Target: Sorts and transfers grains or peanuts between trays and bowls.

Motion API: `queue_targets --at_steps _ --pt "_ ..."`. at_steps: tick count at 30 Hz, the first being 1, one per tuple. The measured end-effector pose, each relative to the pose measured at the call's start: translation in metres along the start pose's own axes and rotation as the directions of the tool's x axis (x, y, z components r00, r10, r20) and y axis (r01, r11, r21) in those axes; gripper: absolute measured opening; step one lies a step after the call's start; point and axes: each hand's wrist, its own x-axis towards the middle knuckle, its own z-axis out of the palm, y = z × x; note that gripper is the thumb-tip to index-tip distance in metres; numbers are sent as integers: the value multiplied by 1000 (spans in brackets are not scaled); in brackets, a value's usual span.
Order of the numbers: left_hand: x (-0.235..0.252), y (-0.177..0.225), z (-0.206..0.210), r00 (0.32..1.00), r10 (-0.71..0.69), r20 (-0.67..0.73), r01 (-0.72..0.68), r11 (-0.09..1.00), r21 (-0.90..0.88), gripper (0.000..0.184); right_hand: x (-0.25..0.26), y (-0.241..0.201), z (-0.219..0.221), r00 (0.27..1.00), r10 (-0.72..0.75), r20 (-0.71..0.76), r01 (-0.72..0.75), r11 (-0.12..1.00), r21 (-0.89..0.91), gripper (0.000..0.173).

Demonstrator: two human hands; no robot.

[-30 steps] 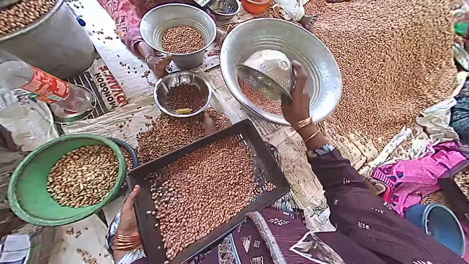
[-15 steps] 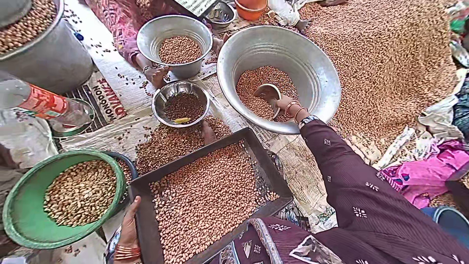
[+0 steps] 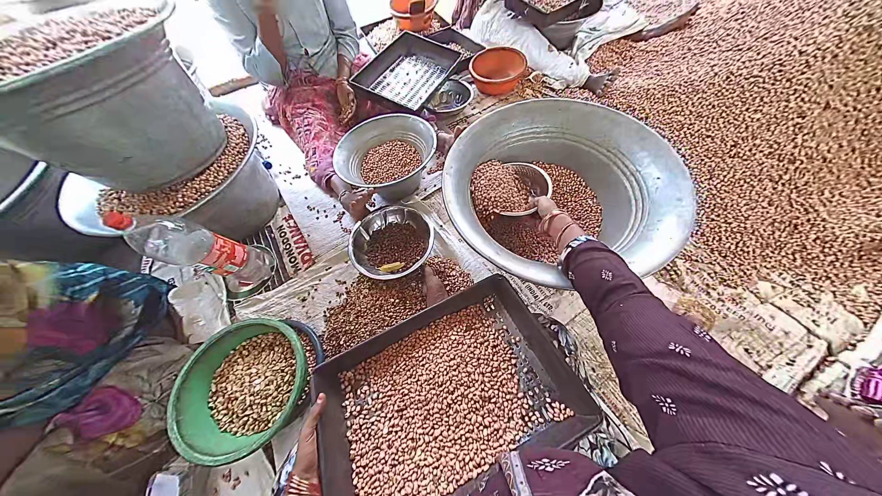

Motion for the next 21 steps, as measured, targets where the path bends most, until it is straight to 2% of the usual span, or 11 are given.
queue_targets --at_steps 4,6,9,10,12,14,16,18,19,21 --pt "3 -3 -4 1000 10 21 -9 999 -40 32 -12 -3 -12 999 33 15 -34 996 85 28" --pt "1 -3 -3 1000 6 14 -5 999 -44 32 -8 2 -18 999 13 48 -17 997 75 40" --pt "-2 -2 -2 999 20 29 -19 999 -43 33 9 26 -31 972 -211 102 201 974 101 41" --pt "-2 -2 -2 999 27 35 -26 999 -42 33 -4 19 -31 965 -223 136 206 970 128 36" --pt "-3 -4 -4 998 44 47 -41 997 -62 34 -66 -18 -28 961 -174 215 143 978 155 21" --pt "-3 -4 -5 997 56 61 -51 995 -90 35 -121 -39 -28 931 -214 297 175 973 153 16" --pt "-3 -4 -6 994 64 94 -55 994 -95 36 -170 -41 -35 861 -308 406 278 951 132 15" --pt "-10 3 2 995 57 77 -52 996 -74 36 -214 -27 -45 745 -419 519 439 894 92 20" --pt "-21 12 16 999 39 23 -39 999 -32 34 -232 -17 -50 669 -460 584 549 835 29 25" --pt "-47 26 48 995 80 -54 -76 994 82 32 -266 7 -55 487 -510 709 791 602 -111 35"
